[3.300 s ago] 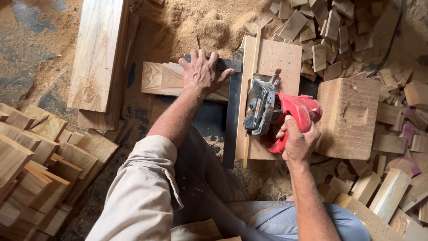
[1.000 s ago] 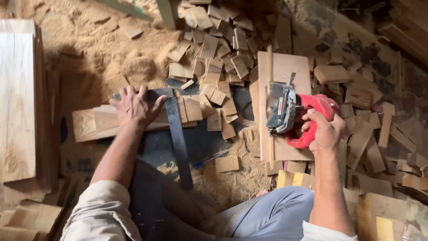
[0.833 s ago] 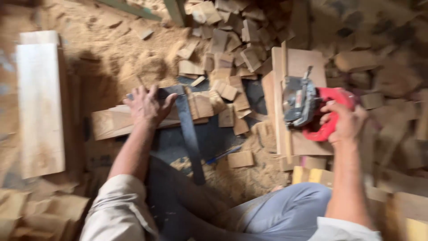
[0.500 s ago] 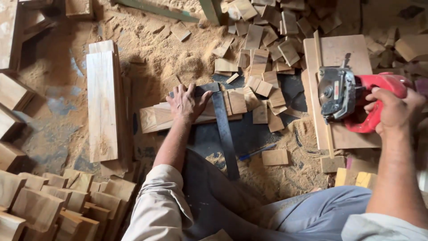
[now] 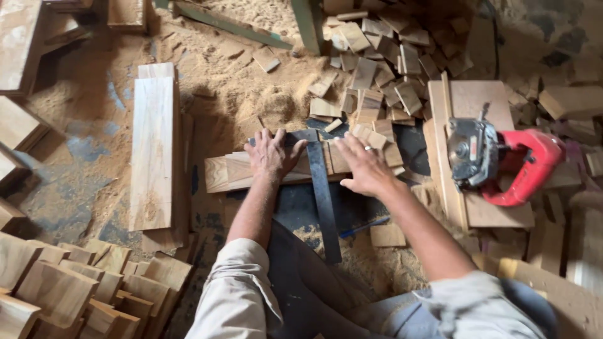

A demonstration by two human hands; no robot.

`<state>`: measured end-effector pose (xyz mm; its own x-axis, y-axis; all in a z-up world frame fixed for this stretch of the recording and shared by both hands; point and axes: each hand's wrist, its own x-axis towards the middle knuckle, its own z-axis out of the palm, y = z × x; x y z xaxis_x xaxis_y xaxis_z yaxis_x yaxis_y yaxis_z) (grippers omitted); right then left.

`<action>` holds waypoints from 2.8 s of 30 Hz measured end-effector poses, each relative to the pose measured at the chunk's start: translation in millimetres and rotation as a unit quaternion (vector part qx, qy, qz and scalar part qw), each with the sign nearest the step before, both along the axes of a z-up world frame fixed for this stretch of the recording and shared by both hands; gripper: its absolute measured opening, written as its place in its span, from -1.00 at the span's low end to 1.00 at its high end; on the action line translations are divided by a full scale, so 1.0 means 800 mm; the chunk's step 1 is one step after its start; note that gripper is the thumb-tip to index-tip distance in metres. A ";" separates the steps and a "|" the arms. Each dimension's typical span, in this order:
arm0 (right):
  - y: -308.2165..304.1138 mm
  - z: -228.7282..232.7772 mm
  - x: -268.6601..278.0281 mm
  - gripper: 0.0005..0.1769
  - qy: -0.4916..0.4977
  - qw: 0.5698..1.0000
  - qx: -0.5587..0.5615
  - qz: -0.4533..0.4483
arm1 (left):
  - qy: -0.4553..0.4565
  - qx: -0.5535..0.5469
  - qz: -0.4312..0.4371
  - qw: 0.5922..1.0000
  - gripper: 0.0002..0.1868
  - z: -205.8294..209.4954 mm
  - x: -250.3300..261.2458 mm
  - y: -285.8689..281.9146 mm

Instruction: Measuring and cutting small pieces of wood using a square and a circular saw in a woodworking shop.

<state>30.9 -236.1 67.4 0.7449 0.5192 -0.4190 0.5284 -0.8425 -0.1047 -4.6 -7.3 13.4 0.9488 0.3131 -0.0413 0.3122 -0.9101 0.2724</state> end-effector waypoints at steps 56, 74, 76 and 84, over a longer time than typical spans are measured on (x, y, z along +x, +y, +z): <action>-0.030 -0.064 -0.148 -0.77 0.091 0.731 0.497 -0.459 | 0.029 0.021 -0.118 0.992 -0.21 -0.021 -0.015 0.044; -0.081 -0.041 -0.096 -0.51 -0.332 0.830 0.365 -0.259 | -0.042 -0.022 -0.028 0.998 -0.29 -0.022 0.011 -0.020; -0.160 -0.005 -0.060 -0.41 -0.479 0.768 0.370 -0.210 | -0.063 -0.027 -0.031 0.997 -0.30 -0.021 0.012 -0.023; -0.420 -0.035 0.052 -0.86 -0.399 0.751 0.387 -0.357 | -0.003 -0.027 -0.033 0.999 -0.37 -0.019 0.007 0.003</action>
<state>72.4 -572.2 39.0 0.8027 -0.2747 0.5294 0.1253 -0.7901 -0.6000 1.0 -5.2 -1.7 0.9676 0.2473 -0.0507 0.2502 -0.9124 0.3240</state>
